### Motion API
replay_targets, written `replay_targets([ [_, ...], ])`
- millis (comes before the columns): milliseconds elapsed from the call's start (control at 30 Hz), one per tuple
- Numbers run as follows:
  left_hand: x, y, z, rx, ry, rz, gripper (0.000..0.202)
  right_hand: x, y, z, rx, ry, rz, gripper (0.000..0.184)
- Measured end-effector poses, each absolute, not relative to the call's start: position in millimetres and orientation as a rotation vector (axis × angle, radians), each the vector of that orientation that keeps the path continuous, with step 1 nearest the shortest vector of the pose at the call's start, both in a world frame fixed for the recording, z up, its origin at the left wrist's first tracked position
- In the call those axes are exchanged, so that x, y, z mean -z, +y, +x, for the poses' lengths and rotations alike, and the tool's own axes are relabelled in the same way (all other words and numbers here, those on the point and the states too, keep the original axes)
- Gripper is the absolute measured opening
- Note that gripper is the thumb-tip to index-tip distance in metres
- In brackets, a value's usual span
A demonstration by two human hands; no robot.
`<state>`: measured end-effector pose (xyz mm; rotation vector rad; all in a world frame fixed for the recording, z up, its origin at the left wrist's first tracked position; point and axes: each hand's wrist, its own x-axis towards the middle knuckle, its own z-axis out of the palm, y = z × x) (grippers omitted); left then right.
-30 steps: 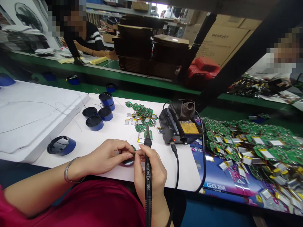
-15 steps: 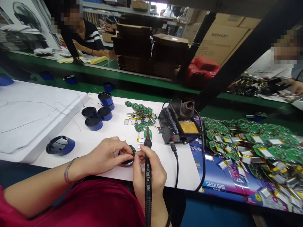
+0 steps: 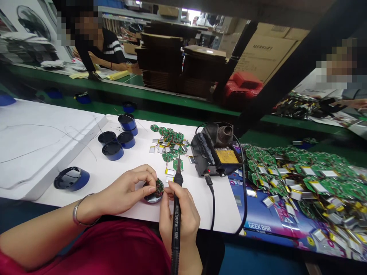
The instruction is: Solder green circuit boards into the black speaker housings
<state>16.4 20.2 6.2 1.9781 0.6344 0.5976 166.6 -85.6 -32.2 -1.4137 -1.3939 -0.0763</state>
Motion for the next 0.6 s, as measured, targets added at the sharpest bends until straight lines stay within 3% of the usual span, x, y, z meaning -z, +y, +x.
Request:
replay_targets([
  [267,0.2,17.9,13.0,-0.611,0.616,2.244,0.014,41.0,-81.7,172.1,0.153,-1.635,-1.287,0.046],
  [600,2.6,17.2,17.3,-0.625,0.671,2.277,0.013,40.5,-85.5,169.7,0.037,-1.509,-1.382,0.039],
])
